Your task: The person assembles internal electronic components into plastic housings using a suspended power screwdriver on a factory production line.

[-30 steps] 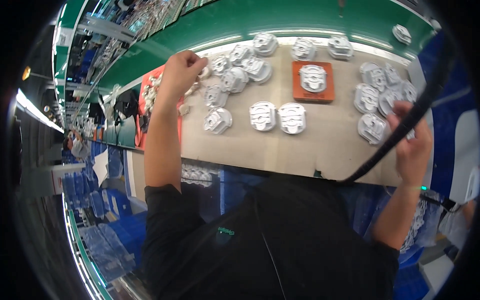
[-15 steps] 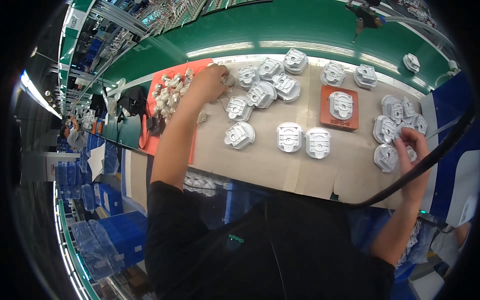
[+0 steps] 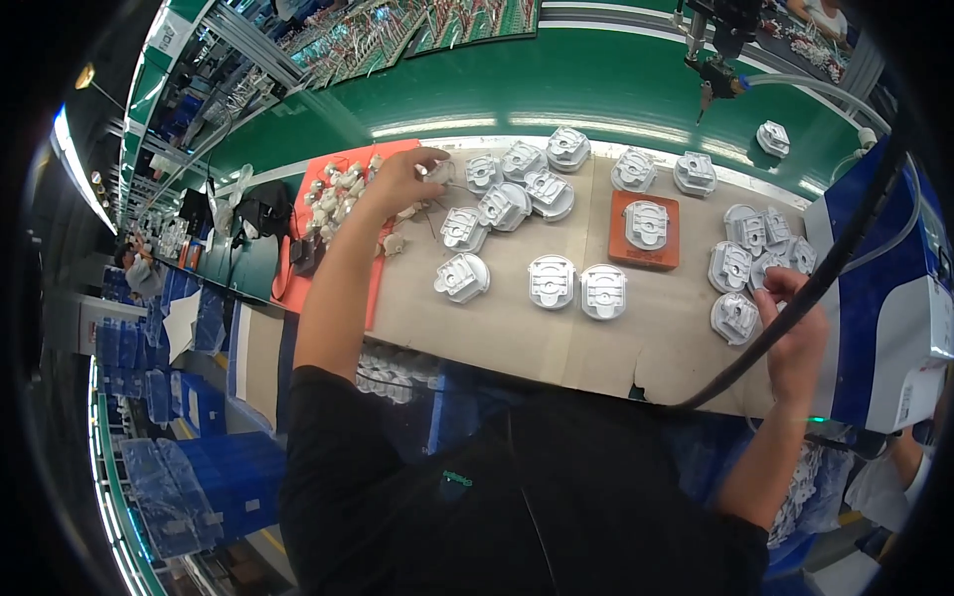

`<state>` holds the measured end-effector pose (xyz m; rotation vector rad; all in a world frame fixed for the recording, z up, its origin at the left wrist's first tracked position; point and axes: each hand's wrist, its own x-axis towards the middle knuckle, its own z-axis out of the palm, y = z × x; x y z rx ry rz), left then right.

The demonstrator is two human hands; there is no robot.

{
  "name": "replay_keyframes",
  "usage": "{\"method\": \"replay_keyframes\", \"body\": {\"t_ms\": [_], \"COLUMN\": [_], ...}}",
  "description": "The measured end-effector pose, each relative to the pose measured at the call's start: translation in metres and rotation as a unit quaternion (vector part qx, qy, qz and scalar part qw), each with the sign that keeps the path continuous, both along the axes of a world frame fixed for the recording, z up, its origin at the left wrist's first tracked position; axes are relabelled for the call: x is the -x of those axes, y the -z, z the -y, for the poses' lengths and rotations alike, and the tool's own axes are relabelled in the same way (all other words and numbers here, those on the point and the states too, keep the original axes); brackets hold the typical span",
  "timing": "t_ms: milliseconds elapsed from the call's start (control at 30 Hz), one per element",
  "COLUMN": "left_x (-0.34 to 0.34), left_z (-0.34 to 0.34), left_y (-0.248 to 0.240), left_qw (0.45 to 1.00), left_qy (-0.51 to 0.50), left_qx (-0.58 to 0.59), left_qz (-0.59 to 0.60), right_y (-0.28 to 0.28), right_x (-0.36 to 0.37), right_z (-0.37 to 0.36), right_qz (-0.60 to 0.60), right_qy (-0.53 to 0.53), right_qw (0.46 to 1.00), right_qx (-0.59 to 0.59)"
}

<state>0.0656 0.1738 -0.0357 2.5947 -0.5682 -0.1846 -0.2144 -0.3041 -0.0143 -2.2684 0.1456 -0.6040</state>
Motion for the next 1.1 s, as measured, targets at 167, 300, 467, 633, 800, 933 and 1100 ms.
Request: {"method": "replay_keyframes", "body": {"t_ms": [167,300,467,633,800,933,1100], "left_x": [0.014,0.030,0.055,0.086,0.109,0.100,0.089], "left_z": [-0.032,-0.029,0.033,0.127,0.212,0.233,0.233], "left_y": [-0.024,-0.041,-0.069,-0.054,-0.033,-0.020,-0.022], "left_qw": [0.957,0.867,0.791,0.806,0.770,0.752,0.866], "left_qy": [-0.070,-0.065,0.024,0.057,0.057,0.051,0.057], "left_qx": [0.266,0.482,0.576,0.492,0.446,0.457,0.344], "left_qz": [-0.088,-0.106,-0.204,-0.325,-0.454,-0.472,-0.359], "right_y": [0.000,0.003,0.013,0.004,0.015,0.025,0.014], "right_x": [0.007,0.002,-0.025,-0.065,-0.093,-0.105,-0.115], "right_z": [0.004,0.008,0.004,-0.032,-0.045,-0.044,-0.039], "right_qz": [-0.015,-0.013,-0.007,0.016,0.027,0.080,0.053], "right_qy": [0.020,0.004,-0.126,-0.272,-0.317,-0.284,-0.214], "right_qw": [0.998,0.999,0.991,0.957,0.925,0.932,0.970], "right_qx": [-0.055,-0.049,-0.039,-0.100,-0.209,-0.211,-0.104]}}
